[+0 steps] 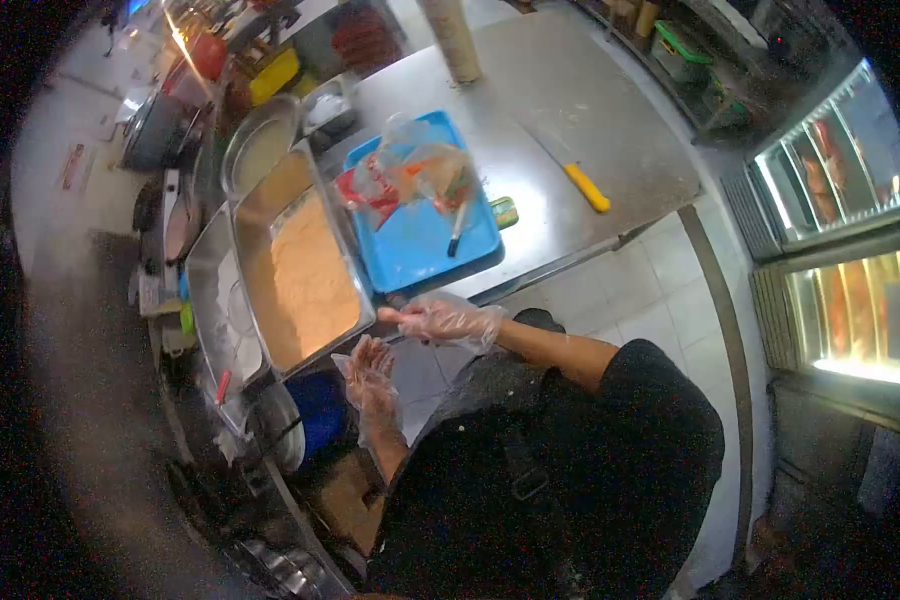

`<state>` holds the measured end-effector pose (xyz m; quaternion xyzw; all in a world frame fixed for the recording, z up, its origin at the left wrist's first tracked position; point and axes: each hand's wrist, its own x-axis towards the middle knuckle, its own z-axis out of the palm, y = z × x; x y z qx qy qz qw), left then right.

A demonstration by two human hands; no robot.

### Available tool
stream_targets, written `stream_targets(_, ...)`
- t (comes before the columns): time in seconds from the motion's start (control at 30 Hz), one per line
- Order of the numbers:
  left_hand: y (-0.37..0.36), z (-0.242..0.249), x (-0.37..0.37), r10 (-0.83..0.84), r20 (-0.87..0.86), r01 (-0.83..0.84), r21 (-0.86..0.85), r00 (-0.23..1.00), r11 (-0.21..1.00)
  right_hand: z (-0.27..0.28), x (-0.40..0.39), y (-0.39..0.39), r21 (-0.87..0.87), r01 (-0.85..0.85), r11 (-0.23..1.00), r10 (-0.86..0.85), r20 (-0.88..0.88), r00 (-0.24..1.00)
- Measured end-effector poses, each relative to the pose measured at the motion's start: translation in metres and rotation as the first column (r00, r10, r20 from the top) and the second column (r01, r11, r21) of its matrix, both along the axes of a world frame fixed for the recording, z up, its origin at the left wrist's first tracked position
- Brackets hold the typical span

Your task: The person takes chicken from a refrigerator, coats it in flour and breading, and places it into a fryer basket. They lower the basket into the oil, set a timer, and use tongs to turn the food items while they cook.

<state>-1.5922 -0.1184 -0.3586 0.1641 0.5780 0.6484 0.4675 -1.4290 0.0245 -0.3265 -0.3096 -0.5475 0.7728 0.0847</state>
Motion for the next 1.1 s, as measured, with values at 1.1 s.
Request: stream_targets(1.1, -0.302, -0.245, 0.034, 0.847, 0.443, -0.63, -0.577, 0.293, 0.519, -0.157, -0.342, 0.006, 0.515, -0.459, -0.724, -0.076, 0.602, 0.795)
